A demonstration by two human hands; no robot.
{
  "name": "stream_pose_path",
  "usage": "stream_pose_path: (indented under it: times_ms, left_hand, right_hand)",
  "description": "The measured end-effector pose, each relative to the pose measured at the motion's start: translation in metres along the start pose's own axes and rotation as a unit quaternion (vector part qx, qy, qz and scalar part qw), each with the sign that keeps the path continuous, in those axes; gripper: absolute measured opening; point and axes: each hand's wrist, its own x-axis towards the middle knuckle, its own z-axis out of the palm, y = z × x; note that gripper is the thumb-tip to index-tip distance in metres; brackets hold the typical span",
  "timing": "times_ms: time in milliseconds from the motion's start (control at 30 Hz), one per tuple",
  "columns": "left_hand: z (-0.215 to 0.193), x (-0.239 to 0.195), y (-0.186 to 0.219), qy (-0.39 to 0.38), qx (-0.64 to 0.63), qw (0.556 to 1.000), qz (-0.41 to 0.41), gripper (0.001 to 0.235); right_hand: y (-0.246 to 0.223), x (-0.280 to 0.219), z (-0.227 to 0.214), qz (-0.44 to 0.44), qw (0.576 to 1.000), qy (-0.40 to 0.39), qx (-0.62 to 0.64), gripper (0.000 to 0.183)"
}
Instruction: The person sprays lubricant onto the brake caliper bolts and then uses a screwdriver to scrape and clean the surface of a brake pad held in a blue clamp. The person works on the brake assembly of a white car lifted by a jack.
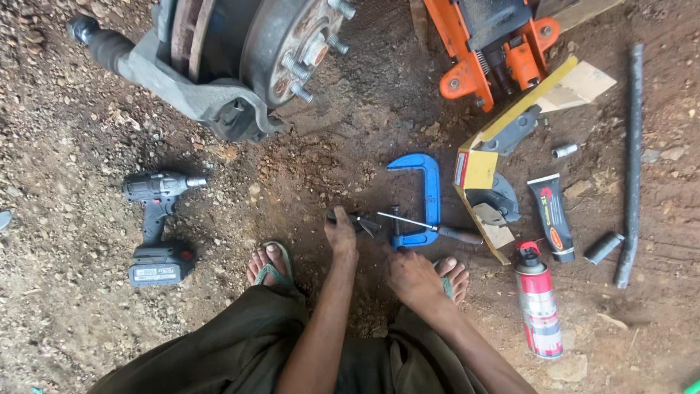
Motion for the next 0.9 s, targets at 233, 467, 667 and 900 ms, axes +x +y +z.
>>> stream_pose_path:
  times_ms: [233,467,667,900]
  left_hand:
    - [-0.006,0.013,-0.013,0.038,-0.076,0.996,-0.032,0.053]
    - [-0.005,-0.008,-0.012,0.039,-0.054,0.998,0.004,0.057]
    - [-0.002,-0.011,-0.006,0.034,-0.059,0.997,-0.021,0.069]
    - [0.001,-0.014,-0.008,0.053,-0.047,0.997,0.042,0.054]
  right_hand:
    - [-0.012,-0.009,0.005,-0.016,0.996,0.064,-0.059,0.029]
    - [-0.014,-0.003,0.002,-0.023,0.996,0.061,-0.061,0.032]
    - [-0.007,0.002,0.014,-0.023,0.996,0.051,-0.071,0.034]
    - [-0.024,-0.011,-0.005,-0.026,0.996,0.064,-0.061,0.025]
